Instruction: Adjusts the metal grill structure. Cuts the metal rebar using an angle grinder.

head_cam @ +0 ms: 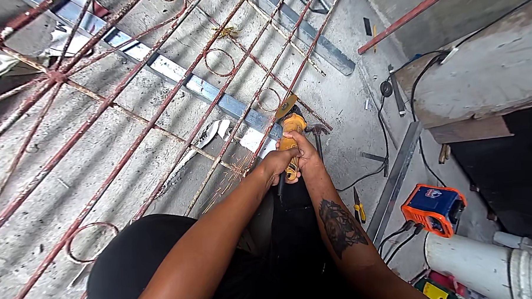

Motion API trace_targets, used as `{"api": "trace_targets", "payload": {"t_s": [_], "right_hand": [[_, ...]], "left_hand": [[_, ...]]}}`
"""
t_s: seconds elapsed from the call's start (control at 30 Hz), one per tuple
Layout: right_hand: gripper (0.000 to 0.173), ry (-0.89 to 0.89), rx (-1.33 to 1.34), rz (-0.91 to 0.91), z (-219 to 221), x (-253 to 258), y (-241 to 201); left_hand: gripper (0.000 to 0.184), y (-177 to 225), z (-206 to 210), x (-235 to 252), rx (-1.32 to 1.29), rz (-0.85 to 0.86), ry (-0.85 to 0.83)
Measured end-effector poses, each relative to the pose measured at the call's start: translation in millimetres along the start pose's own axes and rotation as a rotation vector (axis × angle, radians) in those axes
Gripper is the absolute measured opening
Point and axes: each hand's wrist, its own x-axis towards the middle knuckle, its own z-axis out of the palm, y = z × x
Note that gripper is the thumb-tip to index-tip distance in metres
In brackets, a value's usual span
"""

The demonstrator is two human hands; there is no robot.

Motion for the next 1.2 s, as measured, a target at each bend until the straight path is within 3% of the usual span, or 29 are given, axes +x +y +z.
{"api": "trace_targets", "payload": {"t_s": [0.7,0.9,1.2], "right_hand": [[0.023,0.017,-0.005,-0.056,0,3,-5],[0.029,0.03,-0.008,-0.029,-1,8,-10],[0.024,0.026,-0.029,-0.036,0,2,-1]], "left_hand": [[0.037,4,1,8,0.018,0.026,-0.009],[0.037,7,1,17,0.013,0.027,-0.014],[0.038,0,-1,3,0.008,0.018,-0.008]]}}
